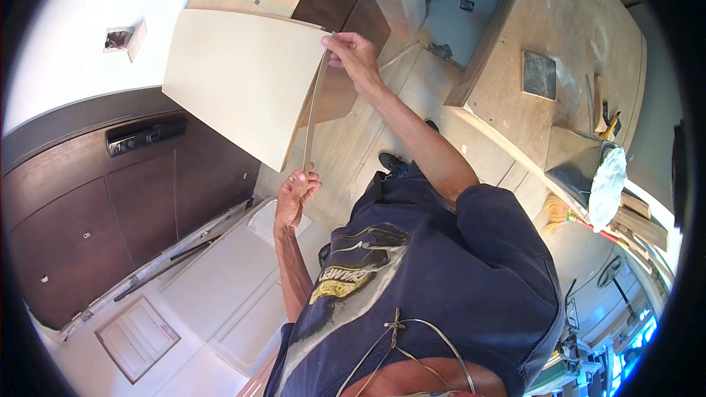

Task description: The person cleans a cabinet door by wiping its surfaces with a cloth, then uses a metal tool to scrape or clean the narrow edge of the door, and finishes by wiping the area again with the cloth.

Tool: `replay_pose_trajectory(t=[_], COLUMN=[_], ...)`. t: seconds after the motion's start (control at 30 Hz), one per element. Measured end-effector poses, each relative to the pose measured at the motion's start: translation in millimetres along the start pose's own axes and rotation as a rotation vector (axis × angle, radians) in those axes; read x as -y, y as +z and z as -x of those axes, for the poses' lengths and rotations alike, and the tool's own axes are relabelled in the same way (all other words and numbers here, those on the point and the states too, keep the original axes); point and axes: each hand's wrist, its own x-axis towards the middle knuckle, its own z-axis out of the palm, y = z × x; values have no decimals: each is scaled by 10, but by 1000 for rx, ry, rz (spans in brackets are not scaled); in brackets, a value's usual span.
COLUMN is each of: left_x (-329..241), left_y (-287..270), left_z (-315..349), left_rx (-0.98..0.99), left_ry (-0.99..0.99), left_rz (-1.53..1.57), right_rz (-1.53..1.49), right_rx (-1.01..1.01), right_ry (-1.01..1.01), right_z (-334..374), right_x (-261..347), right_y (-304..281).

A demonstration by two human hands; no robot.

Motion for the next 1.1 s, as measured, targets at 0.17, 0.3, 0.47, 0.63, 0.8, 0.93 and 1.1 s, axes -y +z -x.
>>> replay_pose_trajectory(t=[0.17, 0.3, 0.47, 0.63, 0.8, 0.93, 1.1], left_x=[-9, 32, 42, 38, 125, 107, 59], left_y=[-55, -147, -200, -240, -344, -363, -369], left_z=[-3, -51, -74, -117, -156, -195, -174], left_rx=[4, -21, -37, -88, -85, -88, -75], left_ry=[15, 24, 56, 97, 118, 122, 142], left_rz=[25, 94, 133, 131, 198, 201, 181], right_rz=[47, 47, 64, 26, 99, 187, 185], right_rx=[-44, -57, -77, -97, -17, 137, 170], right_ry=[-15, -22, -45, -86, -6, 97, 97], right_z=[39, 38, 31, 39, 238, 611, 834], right_x=[14, -18, -66, -102, -71, -233, -366], right_y=[55, 77, 101, 135, 152, 178, 282])
